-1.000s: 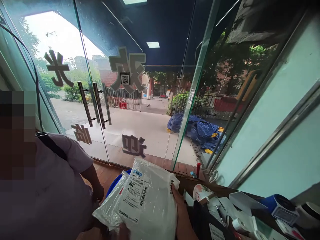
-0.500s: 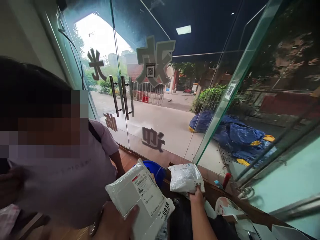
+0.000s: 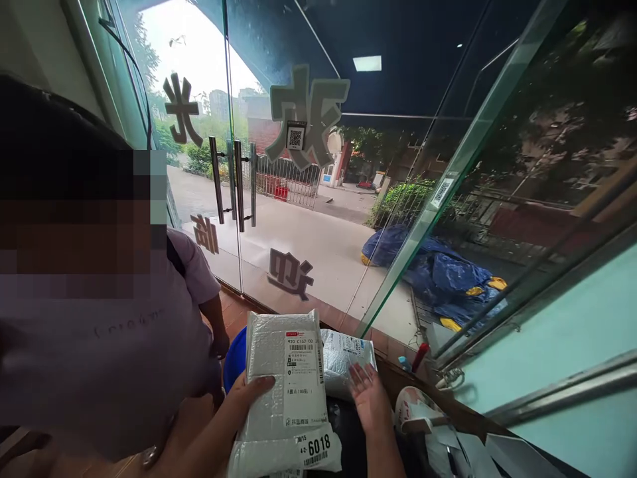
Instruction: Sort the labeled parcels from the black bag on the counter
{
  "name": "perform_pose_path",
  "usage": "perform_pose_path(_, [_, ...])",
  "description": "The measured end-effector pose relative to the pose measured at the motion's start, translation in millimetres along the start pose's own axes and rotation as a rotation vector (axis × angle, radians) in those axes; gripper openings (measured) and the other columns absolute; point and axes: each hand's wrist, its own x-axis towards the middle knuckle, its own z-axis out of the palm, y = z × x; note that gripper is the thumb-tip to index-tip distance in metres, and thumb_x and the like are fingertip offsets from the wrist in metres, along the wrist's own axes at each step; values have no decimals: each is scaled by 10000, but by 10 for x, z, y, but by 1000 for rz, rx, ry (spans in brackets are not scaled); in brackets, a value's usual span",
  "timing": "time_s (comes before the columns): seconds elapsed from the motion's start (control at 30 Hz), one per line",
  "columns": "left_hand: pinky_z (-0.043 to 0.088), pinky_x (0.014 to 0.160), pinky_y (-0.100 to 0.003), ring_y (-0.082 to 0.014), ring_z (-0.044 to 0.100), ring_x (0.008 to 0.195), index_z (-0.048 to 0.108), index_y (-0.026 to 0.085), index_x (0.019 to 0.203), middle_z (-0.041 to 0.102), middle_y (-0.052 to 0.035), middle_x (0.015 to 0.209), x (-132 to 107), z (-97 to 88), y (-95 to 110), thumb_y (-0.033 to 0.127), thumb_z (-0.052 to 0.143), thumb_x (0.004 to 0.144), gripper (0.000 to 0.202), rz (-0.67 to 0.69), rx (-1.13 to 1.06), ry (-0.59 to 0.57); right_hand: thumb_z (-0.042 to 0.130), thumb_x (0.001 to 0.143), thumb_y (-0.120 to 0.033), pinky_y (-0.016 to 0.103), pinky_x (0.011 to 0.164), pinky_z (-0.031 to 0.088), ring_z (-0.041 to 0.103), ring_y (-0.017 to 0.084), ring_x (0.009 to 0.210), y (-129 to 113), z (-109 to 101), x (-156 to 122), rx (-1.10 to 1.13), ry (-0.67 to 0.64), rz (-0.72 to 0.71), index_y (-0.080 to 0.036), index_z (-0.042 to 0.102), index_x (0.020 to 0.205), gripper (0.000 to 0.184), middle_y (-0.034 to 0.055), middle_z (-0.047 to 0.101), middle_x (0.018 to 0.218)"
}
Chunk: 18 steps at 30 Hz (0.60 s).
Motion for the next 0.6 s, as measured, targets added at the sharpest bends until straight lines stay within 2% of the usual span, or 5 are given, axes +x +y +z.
perform_pose_path(0.1, [594, 704, -416, -372, 726, 804, 618, 105, 1115, 780, -143, 880, 57, 119, 37, 463, 982, 231, 1021, 12, 9, -86, 803, 610, -710, 464, 834, 585, 700, 332, 1024, -49, 295, -423, 26, -85, 95, -263, 711, 1139, 699, 113, 740, 1148])
perform_pose_path(0.23, [582, 710, -391, -360, 731, 824, 638, 114, 1075, 782, -138, 903, 146, 256, 7, 446, 971, 318, 891, 19, 50, -198, 881, 662, -498, 422, 1010, 519, 621, 295, 1210, -44, 502, -809, -112, -203, 32, -271, 623, 1276, 703, 81, 673, 1313])
perform_pose_path(0.37, [580, 723, -396, -374, 731, 855, 662, 113, 1039, 781, -131, 874, 248, 330, -43, 432, 958, 345, 819, 2, 75, -224, 852, 728, -444, 427, 1043, 503, 605, 290, 1235, 20, 422, -845, -141, -187, 18, -259, 567, 1336, 696, 79, 643, 1357])
perform_pose_path(0.47, [580, 766, -415, -368, 731, 856, 671, 108, 1035, 779, -133, 877, 342, 334, -104, 385, 937, 422, 723, 2, 84, -211, 863, 708, -445, 429, 1015, 521, 624, 302, 1208, 78, 338, -802, -114, -127, -32, -257, 584, 1319, 698, 82, 664, 1327])
perform_pose_path(0.6, [573, 778, -418, -370, 728, 877, 686, 89, 1046, 773, -165, 920, 437, 378, -188, 366, 910, 492, 658, 15, 113, -236, 851, 714, -454, 425, 1001, 529, 640, 292, 1184, 74, 267, -773, -91, -127, -97, -283, 620, 1284, 638, 62, 687, 1291])
